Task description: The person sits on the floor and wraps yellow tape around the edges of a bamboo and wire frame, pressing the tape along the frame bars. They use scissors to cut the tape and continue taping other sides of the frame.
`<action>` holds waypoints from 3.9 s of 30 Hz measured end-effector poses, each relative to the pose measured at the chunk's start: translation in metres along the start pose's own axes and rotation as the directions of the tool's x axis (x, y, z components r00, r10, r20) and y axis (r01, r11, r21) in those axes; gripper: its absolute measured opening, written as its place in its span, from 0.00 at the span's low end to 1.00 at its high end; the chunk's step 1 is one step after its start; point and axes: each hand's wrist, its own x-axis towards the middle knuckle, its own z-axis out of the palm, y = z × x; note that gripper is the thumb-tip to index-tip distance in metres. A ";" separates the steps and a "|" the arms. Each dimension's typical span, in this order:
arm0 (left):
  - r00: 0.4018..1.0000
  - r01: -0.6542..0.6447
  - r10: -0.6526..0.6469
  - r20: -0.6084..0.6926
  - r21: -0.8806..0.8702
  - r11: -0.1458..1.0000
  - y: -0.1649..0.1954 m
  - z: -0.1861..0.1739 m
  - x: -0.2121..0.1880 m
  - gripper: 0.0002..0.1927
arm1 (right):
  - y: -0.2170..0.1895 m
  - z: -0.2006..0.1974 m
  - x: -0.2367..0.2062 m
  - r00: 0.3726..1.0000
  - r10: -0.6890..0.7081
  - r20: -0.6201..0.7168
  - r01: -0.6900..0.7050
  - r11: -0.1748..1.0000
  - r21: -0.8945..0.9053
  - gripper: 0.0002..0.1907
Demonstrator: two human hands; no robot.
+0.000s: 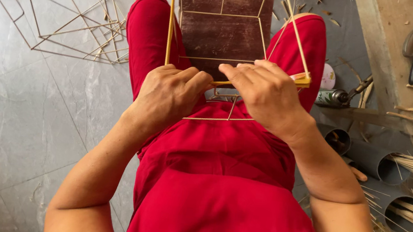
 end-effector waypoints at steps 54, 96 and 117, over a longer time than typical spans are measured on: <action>0.915 -0.317 0.195 -0.353 -0.330 0.889 0.052 -0.046 0.043 0.16 | 0.037 -0.042 -0.013 0.967 0.201 -0.156 -0.112 0.886 0.449 0.20; 0.978 0.118 -0.206 -0.034 -0.725 0.679 -0.081 -0.044 -0.039 0.11 | -0.038 -0.061 0.015 0.999 -0.014 -0.048 0.031 0.924 0.382 0.27; 0.934 0.327 -0.348 0.076 -0.567 0.756 -0.065 -0.055 -0.037 0.11 | 0.040 -0.122 -0.182 0.802 0.592 -0.074 -0.596 0.789 -0.150 0.20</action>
